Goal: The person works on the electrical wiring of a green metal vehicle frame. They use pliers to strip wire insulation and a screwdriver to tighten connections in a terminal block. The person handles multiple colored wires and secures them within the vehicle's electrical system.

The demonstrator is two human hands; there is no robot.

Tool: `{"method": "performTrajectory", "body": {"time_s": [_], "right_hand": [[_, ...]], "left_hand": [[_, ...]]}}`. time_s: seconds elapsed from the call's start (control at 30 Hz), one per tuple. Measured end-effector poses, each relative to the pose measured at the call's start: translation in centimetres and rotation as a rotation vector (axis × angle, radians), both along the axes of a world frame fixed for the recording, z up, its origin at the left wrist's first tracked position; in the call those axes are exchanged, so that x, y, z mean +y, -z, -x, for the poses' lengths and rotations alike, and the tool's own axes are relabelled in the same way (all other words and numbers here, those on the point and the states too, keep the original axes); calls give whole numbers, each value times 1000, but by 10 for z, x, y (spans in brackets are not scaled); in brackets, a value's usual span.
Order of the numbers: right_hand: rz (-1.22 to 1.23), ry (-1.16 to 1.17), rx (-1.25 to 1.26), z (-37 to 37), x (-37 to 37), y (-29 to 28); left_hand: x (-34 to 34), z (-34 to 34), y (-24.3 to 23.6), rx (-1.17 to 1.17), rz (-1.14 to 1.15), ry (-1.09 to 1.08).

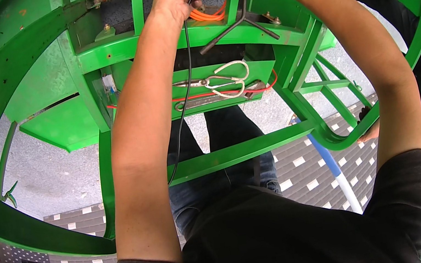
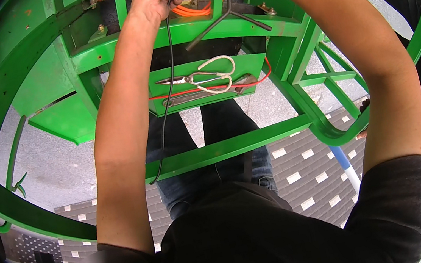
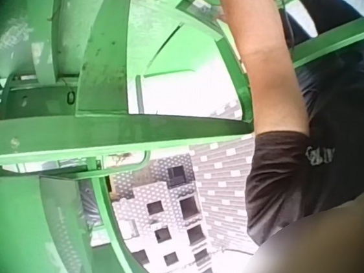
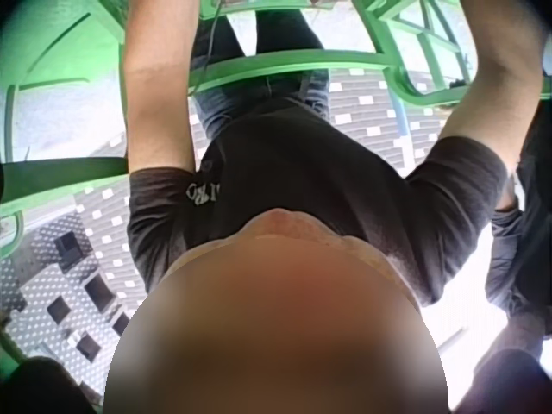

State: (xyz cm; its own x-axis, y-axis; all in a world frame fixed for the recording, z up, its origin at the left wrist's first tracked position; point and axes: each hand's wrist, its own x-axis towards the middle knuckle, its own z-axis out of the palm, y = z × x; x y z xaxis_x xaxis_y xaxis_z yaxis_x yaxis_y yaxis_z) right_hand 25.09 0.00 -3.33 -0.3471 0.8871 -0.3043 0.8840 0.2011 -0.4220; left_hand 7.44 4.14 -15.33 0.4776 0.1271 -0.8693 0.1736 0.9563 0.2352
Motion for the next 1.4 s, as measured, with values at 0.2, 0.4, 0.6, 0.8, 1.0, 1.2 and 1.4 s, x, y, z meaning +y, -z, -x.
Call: {"method": "performTrajectory", "body": {"time_s": [0.2, 0.4, 0.6, 0.8, 1.0, 1.2, 1.4], "right_hand": [[33, 0, -79, 3, -4, -1], [122, -42, -213, 5, 6, 5], [40, -41, -137, 4, 4, 7], [54, -93, -127, -3, 3, 3], [62, -136, -176, -3, 2, 8], [180, -179, -207, -4, 14, 11], [230, -162, -201, 2, 27, 15]], "left_hand": [[0, 1, -1, 31, 16, 13], [0, 4, 5, -7, -9, 35], [3, 5, 3, -28, 2, 60], [8, -1, -5, 58, 31, 85], [9, -1, -11, 66, 17, 74], [9, -1, -8, 49, 24, 94], [7, 0, -7, 31, 2, 74]]}}
